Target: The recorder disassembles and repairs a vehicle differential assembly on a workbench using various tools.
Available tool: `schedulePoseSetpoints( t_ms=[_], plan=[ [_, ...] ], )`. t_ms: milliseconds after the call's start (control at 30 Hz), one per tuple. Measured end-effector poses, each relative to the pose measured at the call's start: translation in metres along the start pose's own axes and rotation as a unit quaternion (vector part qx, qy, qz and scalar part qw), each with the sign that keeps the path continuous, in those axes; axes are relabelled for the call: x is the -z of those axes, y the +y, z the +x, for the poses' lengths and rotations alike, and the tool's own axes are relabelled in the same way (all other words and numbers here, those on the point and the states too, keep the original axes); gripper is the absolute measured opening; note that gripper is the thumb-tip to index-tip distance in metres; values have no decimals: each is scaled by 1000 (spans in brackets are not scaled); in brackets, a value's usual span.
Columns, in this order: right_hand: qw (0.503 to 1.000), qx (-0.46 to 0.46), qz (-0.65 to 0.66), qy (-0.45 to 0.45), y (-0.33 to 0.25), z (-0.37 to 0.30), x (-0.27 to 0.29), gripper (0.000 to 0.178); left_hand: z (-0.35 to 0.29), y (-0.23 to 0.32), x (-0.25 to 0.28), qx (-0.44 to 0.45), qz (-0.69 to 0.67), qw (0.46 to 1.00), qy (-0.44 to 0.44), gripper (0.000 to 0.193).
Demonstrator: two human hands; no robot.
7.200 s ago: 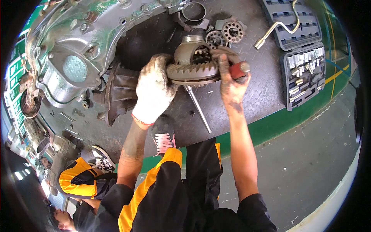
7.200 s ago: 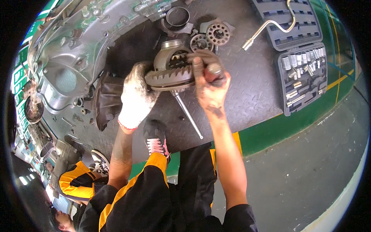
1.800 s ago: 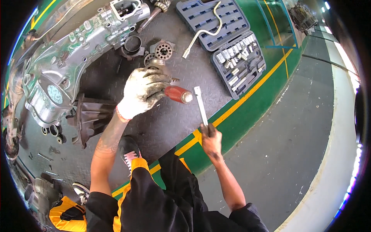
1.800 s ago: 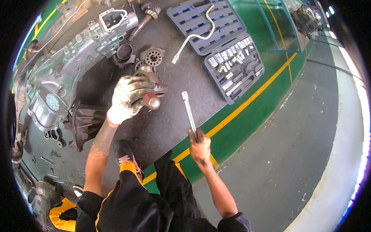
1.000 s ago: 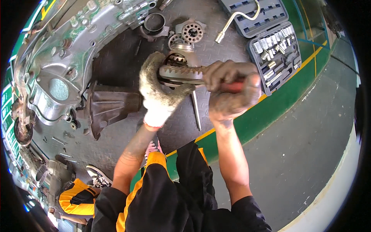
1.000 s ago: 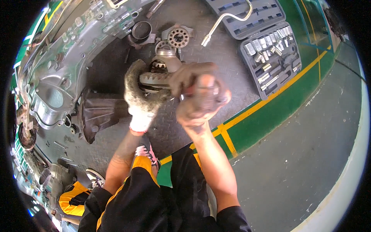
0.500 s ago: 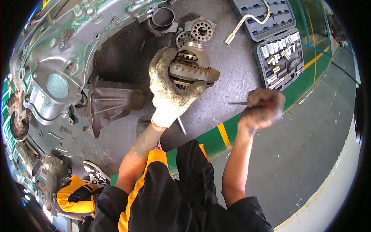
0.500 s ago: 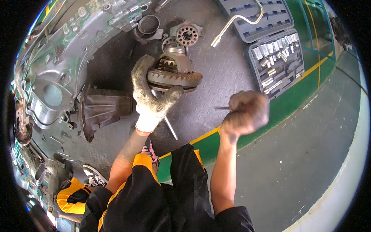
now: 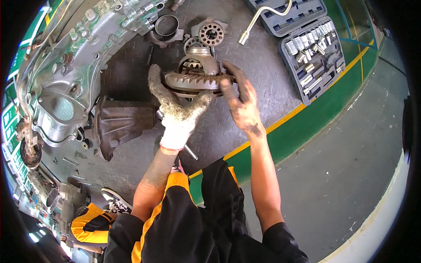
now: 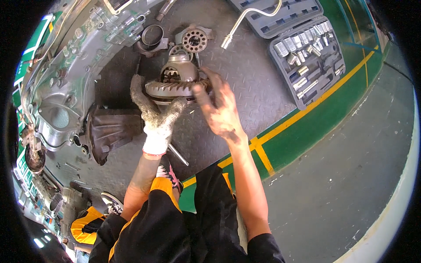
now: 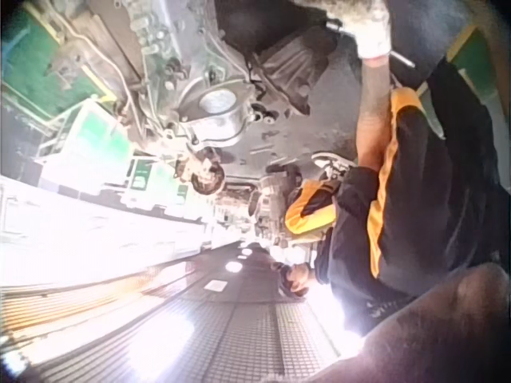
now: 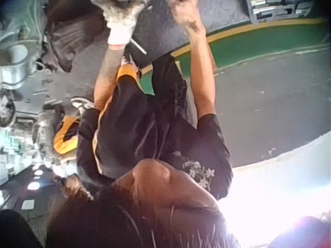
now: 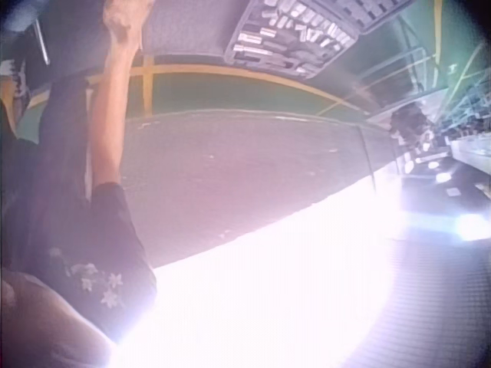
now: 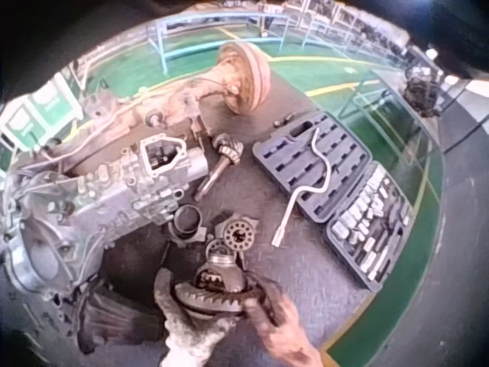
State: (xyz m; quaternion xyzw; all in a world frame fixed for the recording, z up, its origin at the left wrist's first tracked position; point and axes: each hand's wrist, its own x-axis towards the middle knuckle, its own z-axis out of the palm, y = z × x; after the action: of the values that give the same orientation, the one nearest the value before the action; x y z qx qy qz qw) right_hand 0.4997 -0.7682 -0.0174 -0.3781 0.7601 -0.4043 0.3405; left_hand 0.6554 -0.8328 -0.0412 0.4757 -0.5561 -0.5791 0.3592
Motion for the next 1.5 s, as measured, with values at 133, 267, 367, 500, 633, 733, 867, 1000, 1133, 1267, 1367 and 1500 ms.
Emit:
schedulePoseSetpoints(
  t_ms=[133, 267, 367, 500, 633, 733, 867, 1000, 1133, 1267, 1367, 1500],
  plan=[
    [987, -61, -1, -149, -13, 20, 1, 88, 8, -9, 11, -60, 53, 996, -26, 118],
    [969, -104, 151, -164, -11, 10, -1, 117, 12, -13, 28, -48, 10, 995, -84, 127],
    [996, -13, 19, -90, 4, -5, -8, 133, 1, 1, 31, 53, -78, 988, -125, 133],
    [981, 33, -47, -186, 8, -2, 1, 138, -1, 17, 41, -68, 165, 965, -193, 122],
    [985, 3, -10, -173, 17, -10, 2, 136, 5, 21, 45, -77, 169, 955, -233, 118],
    [990, 29, 62, -123, 23, -18, -3, 106, 3, 14, 53, -68, 206, 946, -241, 116],
    [958, -237, 158, 45, 37, -52, -36, 57, 2, 10, 62, -4, 168, 962, -215, 111],
    [920, -354, 158, -50, 45, -87, -63, 44, -2, 3, 74, -26, 241, 948, -208, 105],
    [965, -223, 115, -75, 62, -105, -87, 29, 12, 26, 68, -128, 333, 908, -218, 87],
    [945, -294, 132, -51, 73, -119, -90, 34, 26, 15, 58, -143, 287, 920, -224, 76],
    [935, -289, 203, 13, 62, -111, -90, 35, 32, 26, 42, -161, 326, 907, -213, 82],
    [841, -399, 355, 89, 40, -80, -78, 46, 24, 33, 29, -129, 375, 896, -198, 99]
  ],
)
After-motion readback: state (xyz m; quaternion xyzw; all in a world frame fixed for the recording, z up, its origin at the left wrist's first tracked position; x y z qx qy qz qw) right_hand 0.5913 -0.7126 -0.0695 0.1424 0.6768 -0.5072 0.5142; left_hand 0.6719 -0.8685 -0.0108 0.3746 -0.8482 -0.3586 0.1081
